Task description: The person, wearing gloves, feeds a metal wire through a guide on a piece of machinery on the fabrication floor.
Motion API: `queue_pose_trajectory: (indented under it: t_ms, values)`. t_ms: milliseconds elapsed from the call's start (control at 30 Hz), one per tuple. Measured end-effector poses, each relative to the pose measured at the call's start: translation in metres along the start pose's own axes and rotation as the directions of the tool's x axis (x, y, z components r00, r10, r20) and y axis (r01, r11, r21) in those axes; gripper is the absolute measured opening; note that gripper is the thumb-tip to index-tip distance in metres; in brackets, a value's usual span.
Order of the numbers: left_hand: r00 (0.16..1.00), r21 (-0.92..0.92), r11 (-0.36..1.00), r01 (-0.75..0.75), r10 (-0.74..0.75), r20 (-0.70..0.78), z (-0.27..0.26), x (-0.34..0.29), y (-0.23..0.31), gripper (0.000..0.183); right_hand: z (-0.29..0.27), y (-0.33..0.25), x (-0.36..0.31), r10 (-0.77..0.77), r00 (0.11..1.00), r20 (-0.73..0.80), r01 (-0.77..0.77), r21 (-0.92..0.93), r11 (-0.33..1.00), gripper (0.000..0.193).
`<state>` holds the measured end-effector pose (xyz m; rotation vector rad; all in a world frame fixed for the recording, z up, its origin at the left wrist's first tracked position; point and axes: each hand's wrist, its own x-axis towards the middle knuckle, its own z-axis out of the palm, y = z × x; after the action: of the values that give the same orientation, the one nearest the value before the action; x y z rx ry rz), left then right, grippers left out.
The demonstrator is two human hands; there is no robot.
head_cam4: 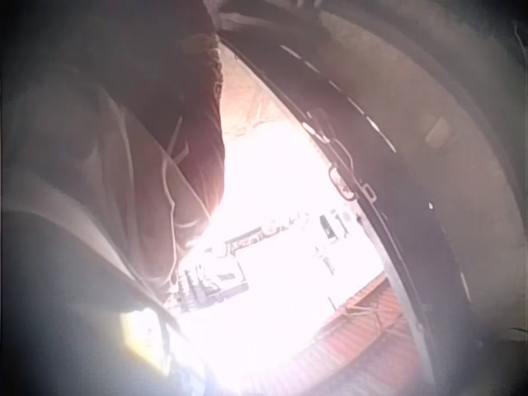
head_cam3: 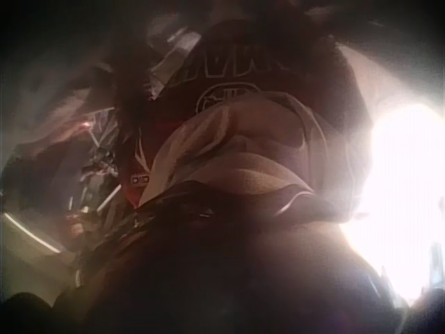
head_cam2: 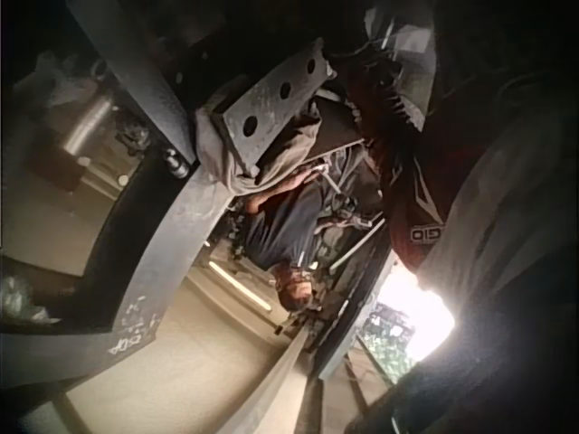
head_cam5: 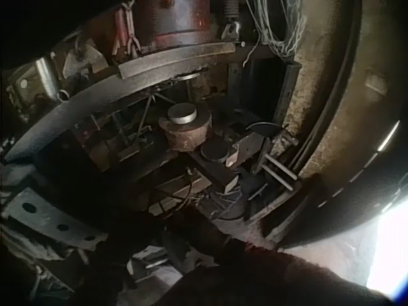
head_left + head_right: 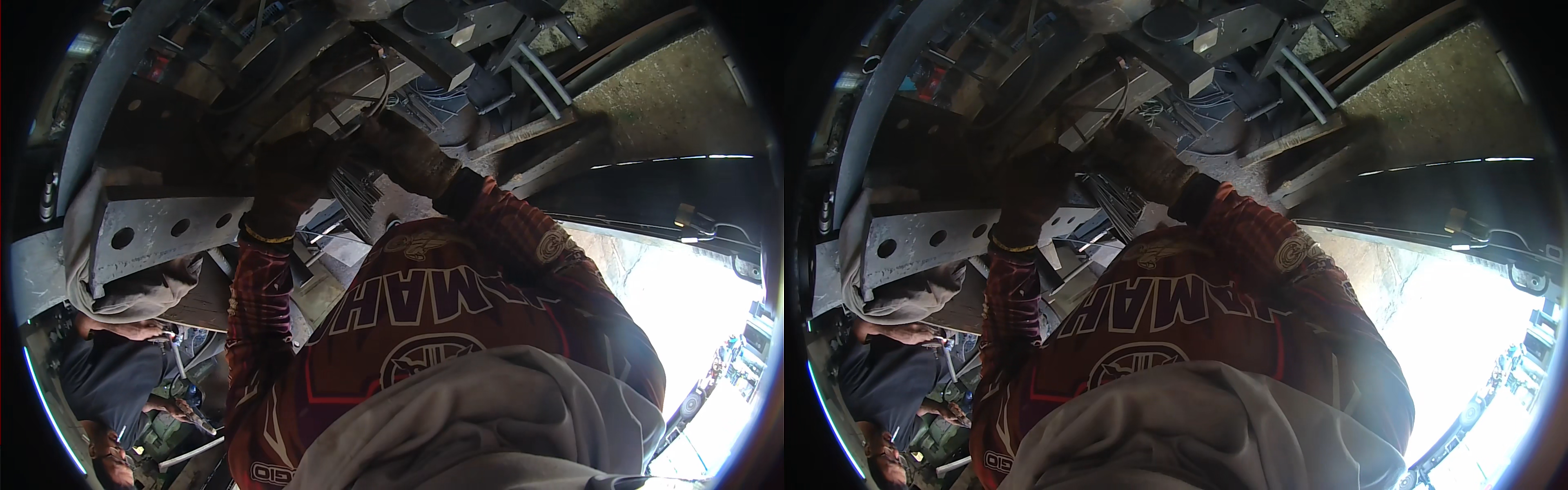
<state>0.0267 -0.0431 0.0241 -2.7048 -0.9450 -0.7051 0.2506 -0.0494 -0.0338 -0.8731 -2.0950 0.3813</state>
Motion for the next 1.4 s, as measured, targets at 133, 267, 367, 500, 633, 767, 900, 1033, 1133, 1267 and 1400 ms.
queue_pose_trajectory:
  t_ms: [133, 267, 367, 500, 633, 767, 900, 1033, 1133, 1267, 1400]
  values:
    - [0.991, -0.022, 0.994, 0.109, -0.107, 0.077, -0.007, 0.011, 0.011, 0.014, 0.012, 0.006, -0.005, 0.287, 0.949, 0.128, -0.304, 0.608, 0.733, 0.036]
    - [0.989, 0.011, 0.991, 0.136, -0.136, 0.051, 0.002, 0.003, 0.027, 0.012, 0.003, -0.005, -0.005, 0.423, 0.869, 0.258, -0.429, 0.817, 0.384, 0.030]
    - [0.991, 0.047, 0.991, 0.125, -0.127, 0.050, -0.001, 0.006, 0.034, 0.009, 0.007, 0.005, -0.005, 0.398, 0.884, 0.245, -0.425, 0.776, 0.466, 0.031]
    - [0.994, 0.069, 0.993, 0.097, -0.100, 0.053, -0.007, 0.010, 0.035, 0.007, -0.006, 0.001, -0.003, 0.287, 0.947, 0.143, -0.300, 0.713, 0.634, 0.040]
    - [0.990, 0.138, 0.987, 0.078, -0.093, 0.104, -0.006, 0.006, 0.034, 0.005, -0.011, -0.006, 0.004, 0.441, 0.809, 0.387, -0.498, 0.851, 0.165, 0.044]
    - [0.988, 0.131, 0.988, 0.081, -0.097, 0.118, 0.001, 0.001, 0.032, 0.004, -0.016, -0.005, 0.006, 0.422, 0.766, 0.485, -0.546, 0.837, 0.030, 0.044]
    - [0.991, 0.130, 0.991, 0.045, -0.060, 0.118, 0.001, 0.001, 0.032, 0.006, -0.020, -0.006, 0.005, 0.397, 0.783, 0.479, -0.523, 0.853, 0.002, 0.052]
    - [0.983, 0.161, 0.985, 0.067, -0.092, 0.158, 0.004, -0.001, 0.035, 0.011, -0.019, -0.003, 0.002, 0.386, 0.765, 0.515, -0.551, 0.834, -0.021, 0.074]
    - [0.989, 0.127, 0.988, 0.093, -0.106, 0.106, 0.005, 0.000, 0.039, 0.015, -0.022, -0.002, 0.002, 0.383, 0.757, 0.529, -0.567, 0.823, -0.016, 0.075]
    - [0.993, 0.144, 0.988, 0.053, -0.068, 0.101, 0.002, 0.001, 0.035, 0.016, -0.017, 0.000, 0.002, 0.360, 0.782, 0.508, -0.538, 0.842, -0.020, 0.072]
    - [0.983, 0.202, 0.979, 0.011, -0.047, 0.176, -0.005, 0.000, 0.030, 0.011, -0.010, 0.000, 0.004, 0.394, 0.782, 0.483, -0.513, 0.858, -0.034, 0.070]
